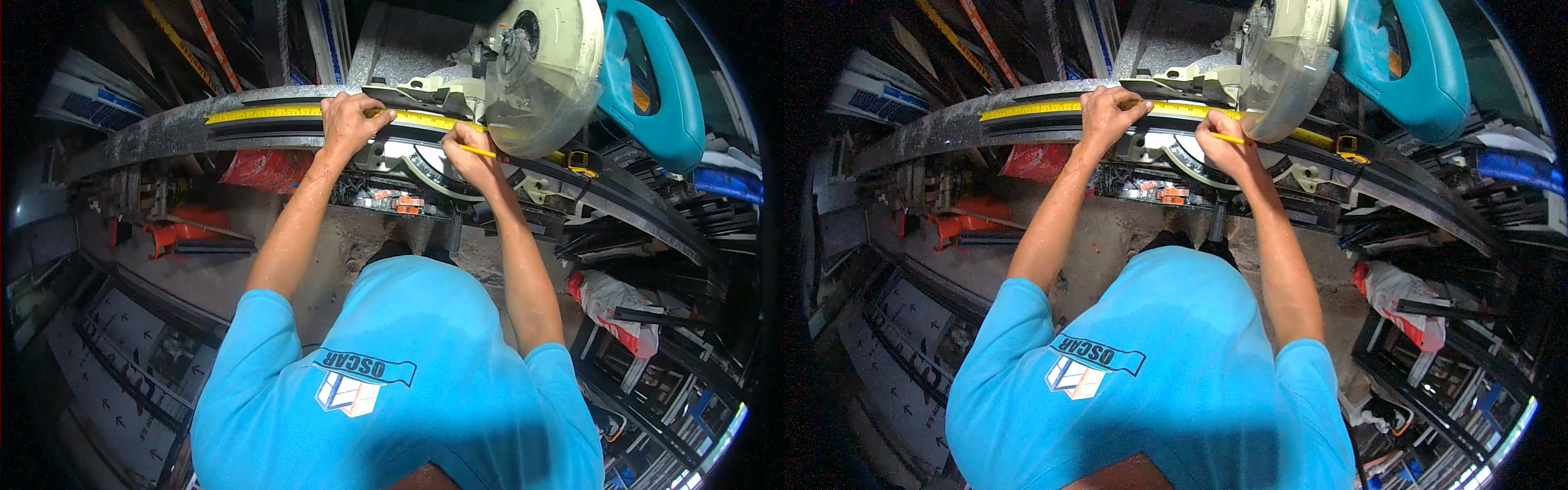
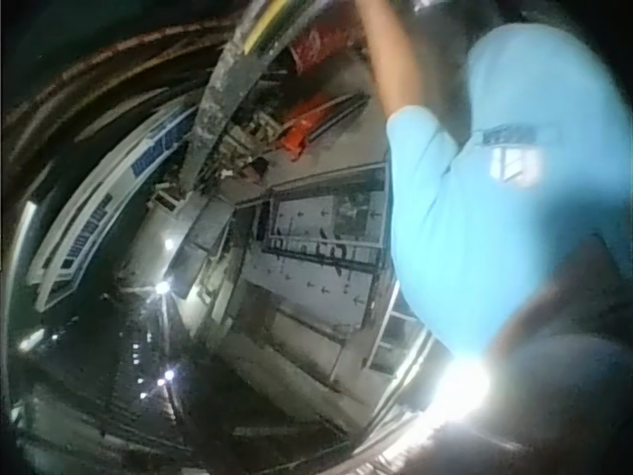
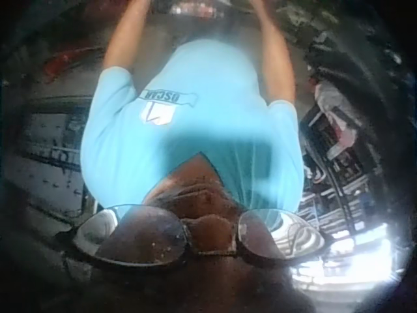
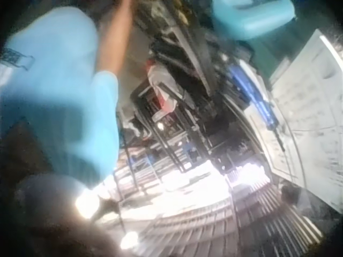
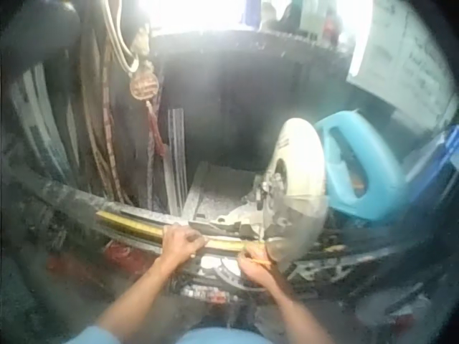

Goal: The person measures and marks a long black metal frame using a tape measure and pencil. They then position the frame on a miter saw and cut it into smaller sections. The person repeats this process, measuring and cutting multiple pieces from the frame.

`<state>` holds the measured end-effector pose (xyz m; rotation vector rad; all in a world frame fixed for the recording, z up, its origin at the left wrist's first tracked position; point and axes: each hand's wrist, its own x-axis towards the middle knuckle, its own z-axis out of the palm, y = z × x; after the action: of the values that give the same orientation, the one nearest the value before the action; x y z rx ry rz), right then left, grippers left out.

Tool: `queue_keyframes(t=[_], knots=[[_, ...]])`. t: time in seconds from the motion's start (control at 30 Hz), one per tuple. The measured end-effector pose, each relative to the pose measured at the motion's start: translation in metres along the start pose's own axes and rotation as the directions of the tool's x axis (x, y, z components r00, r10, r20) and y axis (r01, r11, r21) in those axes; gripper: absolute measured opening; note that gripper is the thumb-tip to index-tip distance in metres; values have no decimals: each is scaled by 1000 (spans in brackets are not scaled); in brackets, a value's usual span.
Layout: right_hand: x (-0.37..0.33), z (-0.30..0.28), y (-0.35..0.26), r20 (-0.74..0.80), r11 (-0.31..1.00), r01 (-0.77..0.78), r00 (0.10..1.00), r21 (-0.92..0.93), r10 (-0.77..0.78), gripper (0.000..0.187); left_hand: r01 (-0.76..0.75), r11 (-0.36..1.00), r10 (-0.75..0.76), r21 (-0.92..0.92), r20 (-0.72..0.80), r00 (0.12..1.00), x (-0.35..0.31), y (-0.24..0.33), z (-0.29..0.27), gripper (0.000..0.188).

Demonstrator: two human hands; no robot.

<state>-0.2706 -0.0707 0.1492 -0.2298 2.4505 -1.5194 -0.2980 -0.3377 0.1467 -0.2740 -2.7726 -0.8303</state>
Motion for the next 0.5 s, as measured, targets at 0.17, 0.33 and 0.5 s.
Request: queue_keyframes(t=[0.17,0.33,0.5], knots=[[-75,-38,-26,-124,985,169,979,32,-163,23,-18,1000,19,25,-24,1000,-2,1,-2,31],[-114,-128,-14,-658,927,-65,722,-371,-213,24,-61,998,61,2,-12,998,-3,-10,3,24],[-93,-173,51,-636,852,-210,752,-480,-173,53,-170,985,171,28,-34,985,3,14,-16,18]])
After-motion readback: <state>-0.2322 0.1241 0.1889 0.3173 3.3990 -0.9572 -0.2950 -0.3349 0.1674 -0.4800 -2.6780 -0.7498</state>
